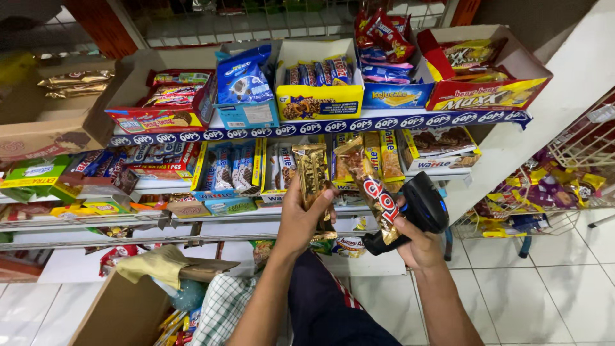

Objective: The person scans various snacks and chocolate bars from a box and shelves using a handheld scanner, placing some items into the box and others onto a shelf.

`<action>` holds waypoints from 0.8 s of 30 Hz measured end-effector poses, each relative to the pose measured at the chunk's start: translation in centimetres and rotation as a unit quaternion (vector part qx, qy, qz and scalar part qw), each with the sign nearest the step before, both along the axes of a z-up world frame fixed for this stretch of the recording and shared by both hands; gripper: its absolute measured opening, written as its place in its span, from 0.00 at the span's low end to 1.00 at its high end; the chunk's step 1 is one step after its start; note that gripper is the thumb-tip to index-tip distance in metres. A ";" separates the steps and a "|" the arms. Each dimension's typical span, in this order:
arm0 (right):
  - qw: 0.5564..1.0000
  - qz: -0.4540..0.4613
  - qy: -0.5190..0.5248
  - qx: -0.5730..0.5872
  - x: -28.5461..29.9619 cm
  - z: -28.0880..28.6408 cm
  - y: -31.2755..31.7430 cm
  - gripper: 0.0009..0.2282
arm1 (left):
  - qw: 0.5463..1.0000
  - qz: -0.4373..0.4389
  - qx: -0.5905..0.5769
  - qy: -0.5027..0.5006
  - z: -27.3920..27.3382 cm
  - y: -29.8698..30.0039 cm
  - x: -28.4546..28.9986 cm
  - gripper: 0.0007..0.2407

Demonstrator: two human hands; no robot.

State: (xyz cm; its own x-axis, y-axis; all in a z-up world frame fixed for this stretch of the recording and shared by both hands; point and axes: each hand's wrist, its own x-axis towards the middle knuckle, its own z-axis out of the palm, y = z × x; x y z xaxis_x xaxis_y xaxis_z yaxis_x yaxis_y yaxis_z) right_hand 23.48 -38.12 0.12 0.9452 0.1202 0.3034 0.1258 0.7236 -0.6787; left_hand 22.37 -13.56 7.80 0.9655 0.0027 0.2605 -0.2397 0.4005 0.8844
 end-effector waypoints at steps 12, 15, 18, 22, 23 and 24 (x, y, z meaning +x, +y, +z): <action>0.986 0.074 -0.041 -0.141 -0.1 -1.5 8.6 0.29 | 0.975 0.224 0.008 -0.007 -0.2 4.2 -3.5 0.25; 0.984 0.122 -0.015 -0.125 1.1 0.7 13.1 0.26 | 0.956 0.293 0.013 0.020 0.1 9.2 -5.0 0.17; 0.982 0.162 -0.024 -0.092 2.5 3.5 18.9 0.25 | 0.925 0.369 0.078 0.037 1.0 15.7 -6.4 0.11; 0.974 0.204 -0.027 -0.097 4.7 8.0 27.5 0.21 | 0.812 0.499 0.302 -0.022 3.7 23.6 -9.2 0.11; 0.971 0.211 -0.034 -0.107 5.4 9.3 29.7 0.18 | 0.767 0.521 0.367 -0.073 4.6 25.3 -9.7 0.11; 0.970 0.210 -0.041 -0.114 6.2 10.5 31.7 0.15 | 0.719 0.531 0.432 -0.124 5.6 27.0 -9.7 0.12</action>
